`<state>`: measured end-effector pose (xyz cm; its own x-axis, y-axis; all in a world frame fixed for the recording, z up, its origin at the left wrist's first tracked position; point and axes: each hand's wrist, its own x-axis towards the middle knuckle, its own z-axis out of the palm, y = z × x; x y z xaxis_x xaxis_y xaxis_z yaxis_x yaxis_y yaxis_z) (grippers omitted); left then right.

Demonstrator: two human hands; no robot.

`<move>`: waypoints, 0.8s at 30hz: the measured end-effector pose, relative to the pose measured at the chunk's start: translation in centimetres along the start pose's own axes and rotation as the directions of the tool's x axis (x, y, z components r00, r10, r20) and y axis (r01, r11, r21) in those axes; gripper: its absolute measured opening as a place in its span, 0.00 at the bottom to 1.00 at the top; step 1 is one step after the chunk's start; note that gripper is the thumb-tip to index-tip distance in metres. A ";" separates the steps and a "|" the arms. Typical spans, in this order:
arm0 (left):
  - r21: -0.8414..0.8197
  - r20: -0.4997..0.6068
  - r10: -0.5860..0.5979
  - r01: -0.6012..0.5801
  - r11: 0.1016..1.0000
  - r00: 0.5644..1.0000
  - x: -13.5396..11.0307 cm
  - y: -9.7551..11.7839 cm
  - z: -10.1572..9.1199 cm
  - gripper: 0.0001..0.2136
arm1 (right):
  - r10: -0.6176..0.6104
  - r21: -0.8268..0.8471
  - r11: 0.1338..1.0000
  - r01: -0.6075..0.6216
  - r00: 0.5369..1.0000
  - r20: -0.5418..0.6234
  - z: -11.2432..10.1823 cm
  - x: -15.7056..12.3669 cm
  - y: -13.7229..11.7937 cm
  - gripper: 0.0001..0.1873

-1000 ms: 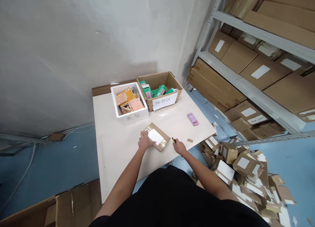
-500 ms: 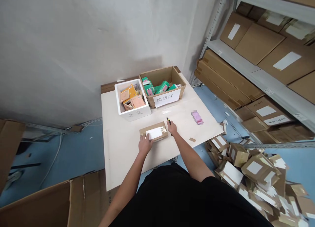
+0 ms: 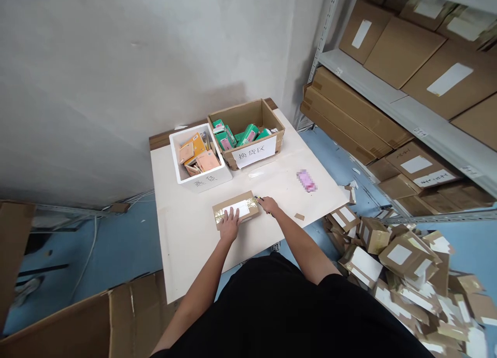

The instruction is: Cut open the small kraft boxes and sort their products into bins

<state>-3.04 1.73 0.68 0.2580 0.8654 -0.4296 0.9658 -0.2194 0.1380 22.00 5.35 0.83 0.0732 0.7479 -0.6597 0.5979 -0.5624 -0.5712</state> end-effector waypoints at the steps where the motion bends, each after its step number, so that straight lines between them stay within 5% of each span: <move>1: -0.007 -0.003 0.000 0.000 1.000 1.000 0.0 0.1 -0.1 0.30 | 0.002 0.000 1.000 -0.002 1.000 -0.001 -0.1 -0.1 -0.1 0.30; 11: 0.018 0.016 -0.022 0.022 1.000 1.000 -0.3 0.5 -0.4 0.30 | 0.003 -0.227 0.974 -0.005 1.000 -0.008 -0.4 -0.9 -1.3 0.29; 24: 0.040 -0.003 -0.024 0.024 0.999 1.000 -0.2 0.5 -0.3 0.30 | 0.044 -0.279 0.959 -0.049 0.999 -0.022 0.8 -3.6 0.5 0.27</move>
<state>-2.62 1.56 1.10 0.2343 0.8720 -0.4299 0.9721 -0.2159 0.0920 21.40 2.10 2.50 0.1173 0.7301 -0.6732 0.7925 -0.4773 -0.3795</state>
